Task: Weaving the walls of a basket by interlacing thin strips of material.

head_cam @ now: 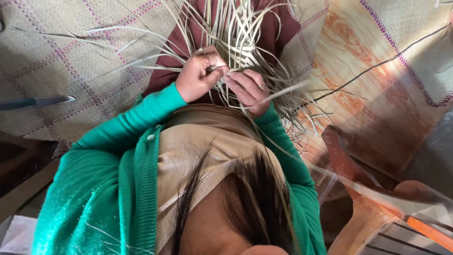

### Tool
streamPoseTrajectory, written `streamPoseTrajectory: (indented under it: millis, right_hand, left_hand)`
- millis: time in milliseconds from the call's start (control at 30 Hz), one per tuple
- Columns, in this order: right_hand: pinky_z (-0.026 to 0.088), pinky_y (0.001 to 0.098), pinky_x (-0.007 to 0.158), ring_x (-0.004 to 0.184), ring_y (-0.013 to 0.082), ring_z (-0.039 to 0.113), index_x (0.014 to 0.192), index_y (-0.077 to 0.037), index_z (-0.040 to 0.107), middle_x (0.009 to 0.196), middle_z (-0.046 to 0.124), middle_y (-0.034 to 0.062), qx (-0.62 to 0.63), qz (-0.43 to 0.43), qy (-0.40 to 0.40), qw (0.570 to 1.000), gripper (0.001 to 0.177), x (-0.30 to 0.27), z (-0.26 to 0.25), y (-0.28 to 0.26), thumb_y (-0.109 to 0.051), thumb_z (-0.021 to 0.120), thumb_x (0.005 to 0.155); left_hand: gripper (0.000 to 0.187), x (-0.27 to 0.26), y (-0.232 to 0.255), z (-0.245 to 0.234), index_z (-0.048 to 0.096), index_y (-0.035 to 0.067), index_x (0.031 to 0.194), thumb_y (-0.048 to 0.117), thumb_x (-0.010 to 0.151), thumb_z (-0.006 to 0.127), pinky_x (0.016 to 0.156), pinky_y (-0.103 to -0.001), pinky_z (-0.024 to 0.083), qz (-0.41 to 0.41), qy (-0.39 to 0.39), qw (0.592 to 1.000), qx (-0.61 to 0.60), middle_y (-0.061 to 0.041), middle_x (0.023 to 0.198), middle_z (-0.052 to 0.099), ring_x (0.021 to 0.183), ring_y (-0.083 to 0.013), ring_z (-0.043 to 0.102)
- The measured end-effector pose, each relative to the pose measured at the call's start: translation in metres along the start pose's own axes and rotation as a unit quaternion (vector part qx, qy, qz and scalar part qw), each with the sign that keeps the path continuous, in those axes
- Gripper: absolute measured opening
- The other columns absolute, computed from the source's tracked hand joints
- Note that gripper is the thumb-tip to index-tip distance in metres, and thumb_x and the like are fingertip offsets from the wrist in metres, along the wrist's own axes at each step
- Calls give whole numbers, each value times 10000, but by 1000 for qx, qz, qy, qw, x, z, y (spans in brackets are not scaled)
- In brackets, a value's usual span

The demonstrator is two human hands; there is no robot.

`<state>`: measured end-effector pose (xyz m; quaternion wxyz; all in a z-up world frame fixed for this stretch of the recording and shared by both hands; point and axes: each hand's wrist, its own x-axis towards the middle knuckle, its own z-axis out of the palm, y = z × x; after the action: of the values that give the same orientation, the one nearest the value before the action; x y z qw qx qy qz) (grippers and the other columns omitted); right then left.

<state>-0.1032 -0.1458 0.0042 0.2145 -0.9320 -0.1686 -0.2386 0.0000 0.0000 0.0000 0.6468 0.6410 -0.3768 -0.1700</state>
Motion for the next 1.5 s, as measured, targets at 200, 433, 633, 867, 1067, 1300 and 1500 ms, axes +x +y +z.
streamPoseTrajectory:
  millis: [200,433,633,867,1067,1300,1500]
  right_hand:
    - [463,300,623,707,211,544,889,20,592,838,564,121,178,196,66,962,121,21,-8,0,42,574,772]
    - [503,265,552,649,136,553,820,55,599,721,585,125,357,275,167,877,125,8,12,22,142,592,731]
    - [501,307,497,573,170,571,815,36,591,654,580,152,313,277,91,904,166,13,-4,15,30,716,707]
    - [464,352,736,766,248,532,738,-20,663,783,560,112,250,143,173,942,34,-7,21,15,-3,645,762]
    - [524,276,684,725,202,563,800,-49,714,834,637,79,34,-8,180,983,112,-5,19,11,-63,603,811]
    - [511,311,569,565,224,586,785,-23,668,697,610,84,143,141,175,964,53,16,2,9,-34,619,803]
    - [515,195,554,609,116,564,898,49,554,826,592,109,464,382,100,793,187,16,-1,28,81,629,729]
  left_hand:
    - [28,1,6,4,562,3,813,23,797,572,719,-319,350,88,-28,986,137,-91,811,479,720,-238,420]
    - [153,4,-8,4,557,62,692,101,828,615,605,-385,385,23,-8,999,37,-94,625,493,590,-311,463]
    - [102,14,10,4,569,90,725,39,807,601,673,-364,401,98,-18,984,146,-68,699,553,703,-289,541]
    - [121,7,-21,8,550,-8,725,-20,843,521,652,-377,400,26,-40,998,-27,-131,637,513,619,-314,508]
    - [92,4,-20,10,548,-20,730,-20,822,549,629,-360,408,-5,-41,997,-61,-123,616,508,598,-257,500]
    - [58,9,-11,7,551,-43,744,-60,797,565,625,-365,420,28,-81,995,-56,-157,653,516,614,-301,517]
    - [75,12,-21,3,557,12,710,-2,783,557,450,-204,309,-105,-131,985,-35,-10,582,480,470,-80,350]
